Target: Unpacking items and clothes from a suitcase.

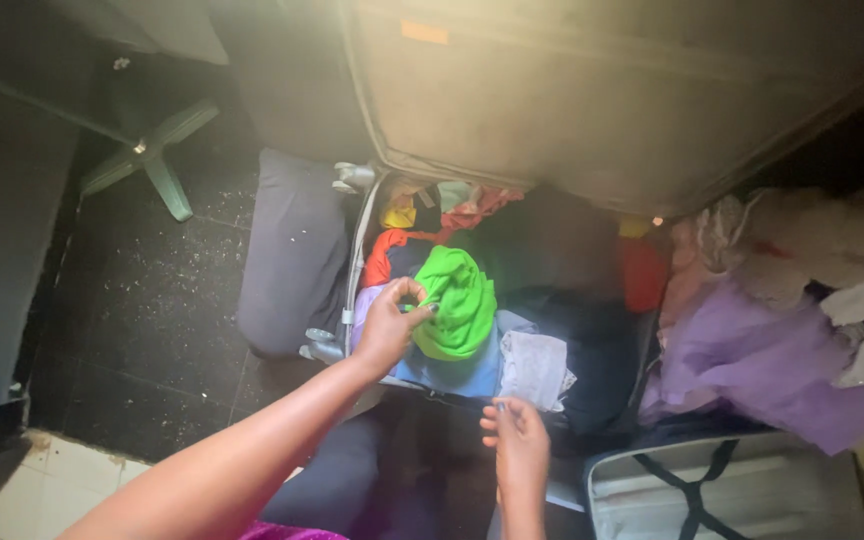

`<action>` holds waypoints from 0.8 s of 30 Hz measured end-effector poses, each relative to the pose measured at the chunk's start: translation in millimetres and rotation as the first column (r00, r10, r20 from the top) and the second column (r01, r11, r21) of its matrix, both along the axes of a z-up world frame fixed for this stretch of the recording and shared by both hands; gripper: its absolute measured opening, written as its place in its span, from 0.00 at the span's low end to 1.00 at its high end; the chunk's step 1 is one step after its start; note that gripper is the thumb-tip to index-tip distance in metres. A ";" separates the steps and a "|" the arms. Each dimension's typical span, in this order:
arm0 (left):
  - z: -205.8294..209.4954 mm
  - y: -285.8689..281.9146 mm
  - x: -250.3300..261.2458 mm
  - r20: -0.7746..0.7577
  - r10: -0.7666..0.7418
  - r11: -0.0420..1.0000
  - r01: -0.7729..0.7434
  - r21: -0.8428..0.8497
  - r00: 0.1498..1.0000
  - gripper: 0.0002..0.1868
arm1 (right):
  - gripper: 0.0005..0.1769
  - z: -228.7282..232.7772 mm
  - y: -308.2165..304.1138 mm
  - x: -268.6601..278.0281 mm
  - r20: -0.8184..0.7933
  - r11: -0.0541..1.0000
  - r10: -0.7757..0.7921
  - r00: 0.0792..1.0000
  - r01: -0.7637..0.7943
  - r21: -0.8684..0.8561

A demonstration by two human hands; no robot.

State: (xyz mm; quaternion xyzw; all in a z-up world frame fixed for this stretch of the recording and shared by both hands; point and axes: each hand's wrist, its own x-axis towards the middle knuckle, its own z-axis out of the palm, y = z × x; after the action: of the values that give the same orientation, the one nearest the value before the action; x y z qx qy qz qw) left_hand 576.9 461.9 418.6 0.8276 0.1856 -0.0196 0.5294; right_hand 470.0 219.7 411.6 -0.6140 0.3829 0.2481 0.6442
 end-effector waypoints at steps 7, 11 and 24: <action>110.9 -2.5 6.7 -0.072 0.090 0.775 -0.115 -0.621 0.993 0.08 | 0.12 23.8 2.8 -3.1 0.043 0.997 -0.046 0.998 0.043 0.063; 172.5 -8.2 5.9 -0.125 0.235 0.505 -0.231 -0.832 0.964 0.06 | 0.12 53.5 12.5 -7.6 0.091 0.996 -0.005 0.996 -0.003 0.085; 313.0 -100.4 -99.2 -0.276 -0.236 0.322 -0.193 -0.927 0.932 0.07 | 0.34 263.2 -6.6 -75.7 0.261 0.866 -0.433 0.863 0.318 0.386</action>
State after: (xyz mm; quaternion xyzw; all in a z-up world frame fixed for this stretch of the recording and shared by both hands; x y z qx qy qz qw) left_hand 477.7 361.6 731.7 0.3462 0.2220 -0.2832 0.8664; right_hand 394.3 213.1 674.8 -0.4430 0.3329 0.0670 0.8297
